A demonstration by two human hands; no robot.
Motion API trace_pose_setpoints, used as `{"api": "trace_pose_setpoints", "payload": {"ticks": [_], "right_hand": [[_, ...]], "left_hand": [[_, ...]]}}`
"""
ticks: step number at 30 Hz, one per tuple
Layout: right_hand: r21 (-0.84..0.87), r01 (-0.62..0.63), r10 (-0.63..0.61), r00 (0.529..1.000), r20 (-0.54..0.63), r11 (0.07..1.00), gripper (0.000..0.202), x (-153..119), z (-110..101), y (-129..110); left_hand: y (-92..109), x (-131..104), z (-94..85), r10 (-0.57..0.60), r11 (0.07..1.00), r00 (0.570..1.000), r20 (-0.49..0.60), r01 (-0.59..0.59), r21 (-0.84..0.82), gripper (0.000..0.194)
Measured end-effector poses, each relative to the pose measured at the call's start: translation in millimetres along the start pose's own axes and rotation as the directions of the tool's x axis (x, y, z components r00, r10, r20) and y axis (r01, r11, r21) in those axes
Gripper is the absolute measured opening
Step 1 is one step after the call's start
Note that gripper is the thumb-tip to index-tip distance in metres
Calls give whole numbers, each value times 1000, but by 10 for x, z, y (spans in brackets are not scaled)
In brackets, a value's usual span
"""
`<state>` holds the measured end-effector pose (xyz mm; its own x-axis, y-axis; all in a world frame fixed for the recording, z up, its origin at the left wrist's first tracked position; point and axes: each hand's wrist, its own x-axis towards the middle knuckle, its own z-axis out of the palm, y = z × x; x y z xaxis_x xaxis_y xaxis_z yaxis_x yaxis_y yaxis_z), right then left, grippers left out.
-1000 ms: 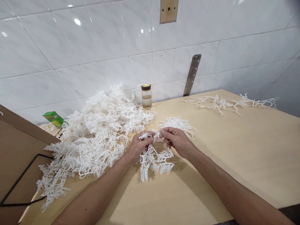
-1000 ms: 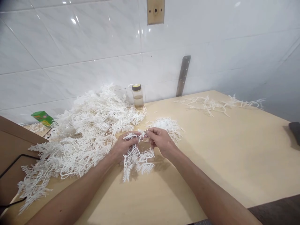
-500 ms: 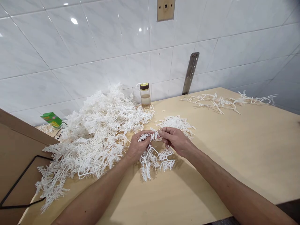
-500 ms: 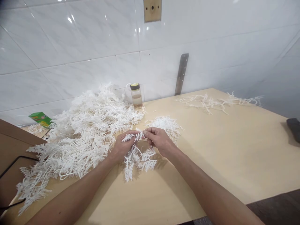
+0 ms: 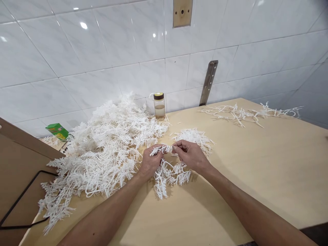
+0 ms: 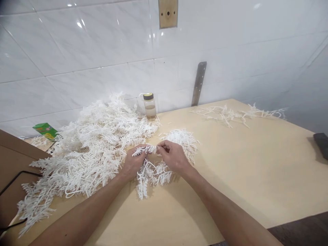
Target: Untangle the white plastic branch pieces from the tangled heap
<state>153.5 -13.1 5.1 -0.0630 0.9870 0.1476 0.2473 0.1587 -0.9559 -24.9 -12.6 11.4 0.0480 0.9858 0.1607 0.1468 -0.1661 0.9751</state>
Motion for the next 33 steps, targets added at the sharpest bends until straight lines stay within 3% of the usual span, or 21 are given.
{"api": "trace_pose_setpoints", "payload": {"ticks": [11,16,19,23,26,29,31,33], "right_hand": [[-296,100,-119,992,-48,950,20,-29,23,-3],[-596,228,-304,952,-28,770,17,-17,119,43],[-692,187,-315,947,-61,697,20,53,60,114],[-591,58,-256,932,-258,805,13,157,-177,182],[-506,105,-293,905,-308,856,14,156,-255,118],[-455,182,-346,886,-309,872,17,80,-179,-13],[-329,153,-241,939,-244,932,22,24,-95,-88],[-176,31,-56,989,-135,984,26,-13,-24,-125]], "left_hand": [[39,-32,21,13,999,999,32,-12,-32,20],[-53,-52,54,-51,999,999,7,51,-4,12],[-62,-72,62,-61,998,998,-13,61,-28,14],[-32,-89,64,-82,995,996,-18,81,-51,17],[-27,-78,68,-71,995,997,-41,68,-76,18],[-38,-56,68,-60,994,995,-80,52,-94,18],[-45,-44,69,-68,995,993,-95,60,-86,17],[-49,-38,72,-85,994,991,-103,77,-81,17]]}}
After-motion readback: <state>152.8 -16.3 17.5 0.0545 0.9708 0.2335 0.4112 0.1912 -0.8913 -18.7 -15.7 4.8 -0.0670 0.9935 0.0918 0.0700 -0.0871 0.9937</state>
